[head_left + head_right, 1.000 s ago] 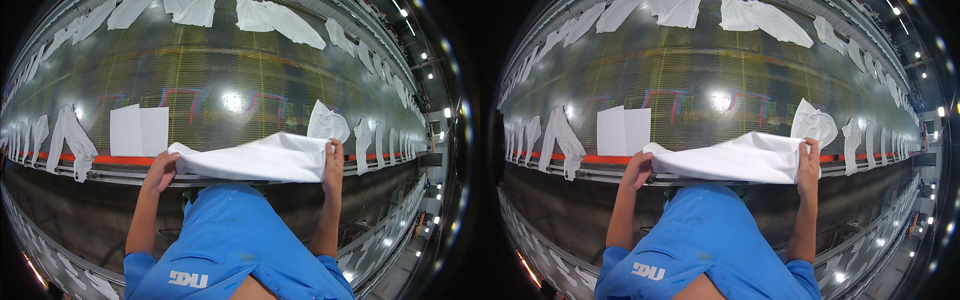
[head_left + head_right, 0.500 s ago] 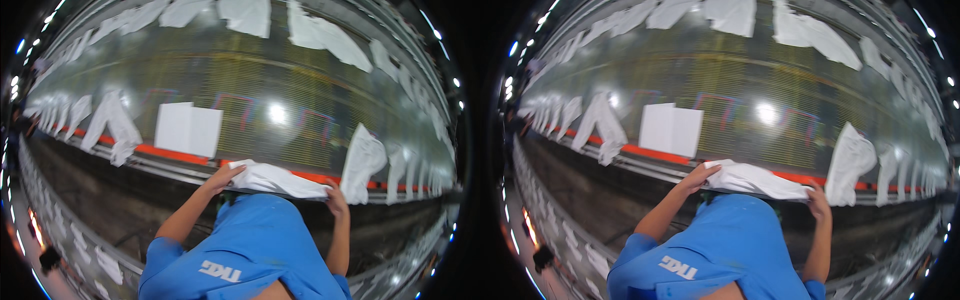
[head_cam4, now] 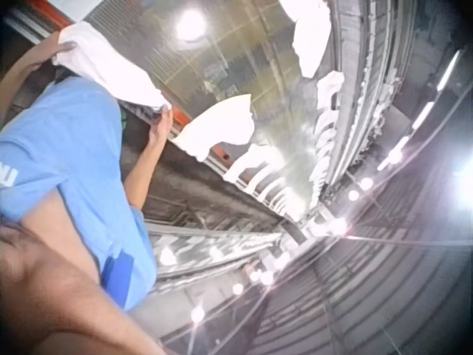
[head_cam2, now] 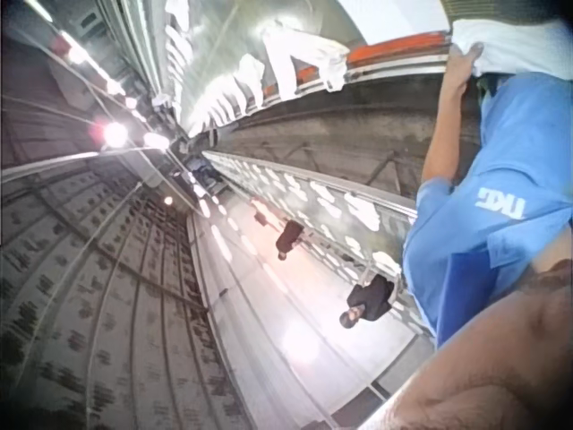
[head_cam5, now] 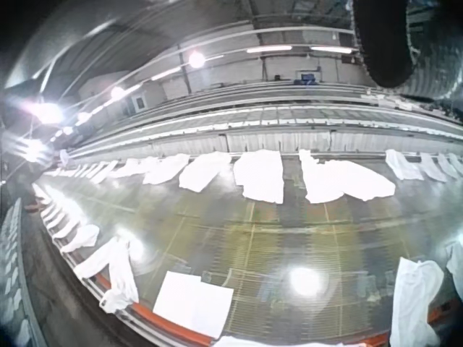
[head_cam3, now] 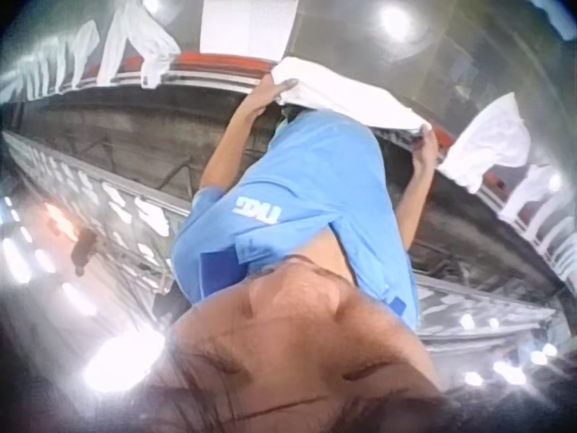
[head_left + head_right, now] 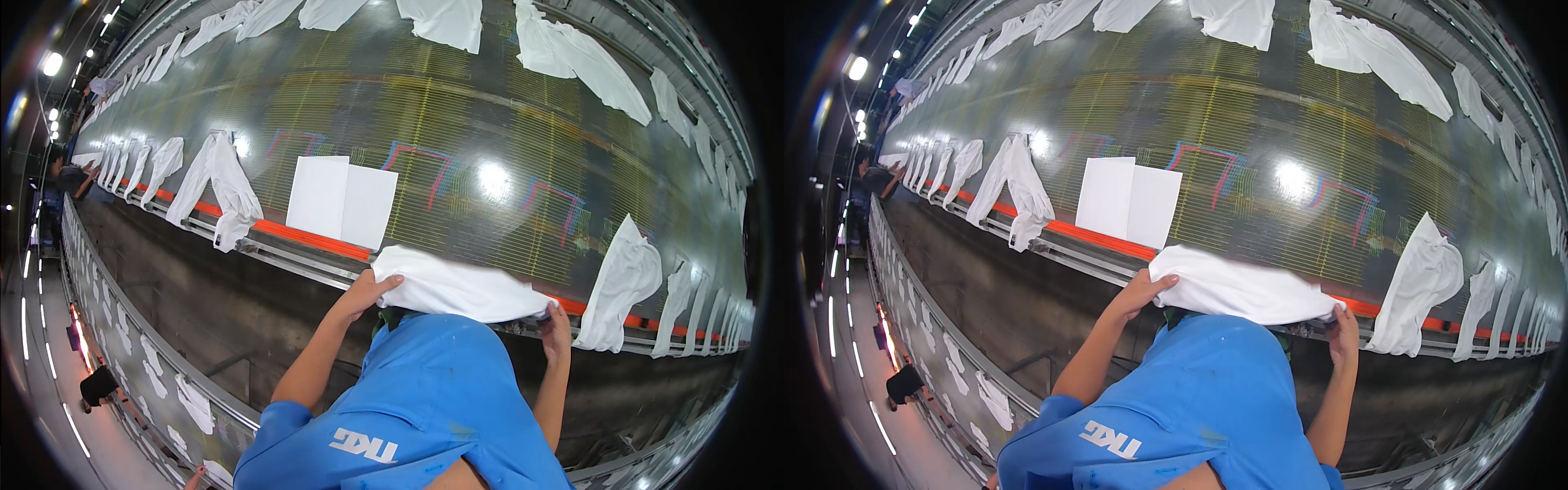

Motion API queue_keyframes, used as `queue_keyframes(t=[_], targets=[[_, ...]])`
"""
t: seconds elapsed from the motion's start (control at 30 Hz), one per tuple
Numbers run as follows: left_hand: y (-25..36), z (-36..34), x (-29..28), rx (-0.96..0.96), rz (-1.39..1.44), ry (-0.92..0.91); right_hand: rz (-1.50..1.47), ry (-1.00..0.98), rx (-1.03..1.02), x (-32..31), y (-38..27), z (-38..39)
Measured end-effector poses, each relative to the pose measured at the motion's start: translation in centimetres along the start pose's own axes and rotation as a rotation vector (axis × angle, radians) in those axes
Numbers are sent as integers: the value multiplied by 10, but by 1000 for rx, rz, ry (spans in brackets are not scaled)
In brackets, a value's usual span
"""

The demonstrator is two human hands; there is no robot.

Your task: The person aligns white t-shirts on a conveyor, then uses a squeegee to pull black ink across a blue screen to print a design. After printing, the person scrapes excess ink from the screen and returns to the conveyor to position more shirts.

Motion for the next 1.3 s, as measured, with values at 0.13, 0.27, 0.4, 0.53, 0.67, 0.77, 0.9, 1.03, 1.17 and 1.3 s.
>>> queue_keyframes(t=[0.13, 0.27, 0.4, 0.53, 0.67, 0.77, 0.9, 1.03, 1.17, 1.3], targets=[[12, 9, -22, 48, 46, 69, 211, 12, -224, 21, -49, 13], [47, -2, -51, 147, 175, 222, 285, -33, -359, 51, -80, 7], [70, -43, -61, 142, 23, 321, 391, -9, -372, 80, -88, -38], [97, -88, -78, 240, 176, 426, 191, -53, -355, 123, -101, -92], [119, -115, -98, 269, 296, 425, 110, -100, -424, 155, -116, -128], [119, -139, -103, 243, 301, 401, 136, -69, -405, 157, -111, -153], [100, -177, -104, 140, 124, 375, 184, -36, -320, 145, -82, -183], [76, -193, -105, 66, 51, 336, 326, -20, -233, 126, -51, -184], [66, -188, -104, 46, 39, 339, 604, -55, -220, 113, -35, -151], [64, -180, -101, 60, -48, 342, 825, -100, -322, 110, -30, -122]])
Point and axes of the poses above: each hand's wrist, its own z-axis away from the middle knuckle, its own x-axis out of the palm, y = z × x, the point moved 8 cm from there along -z, towards the middle knuckle, and after that the axes turned 11 degrees about -z, right-handed, at the moved point
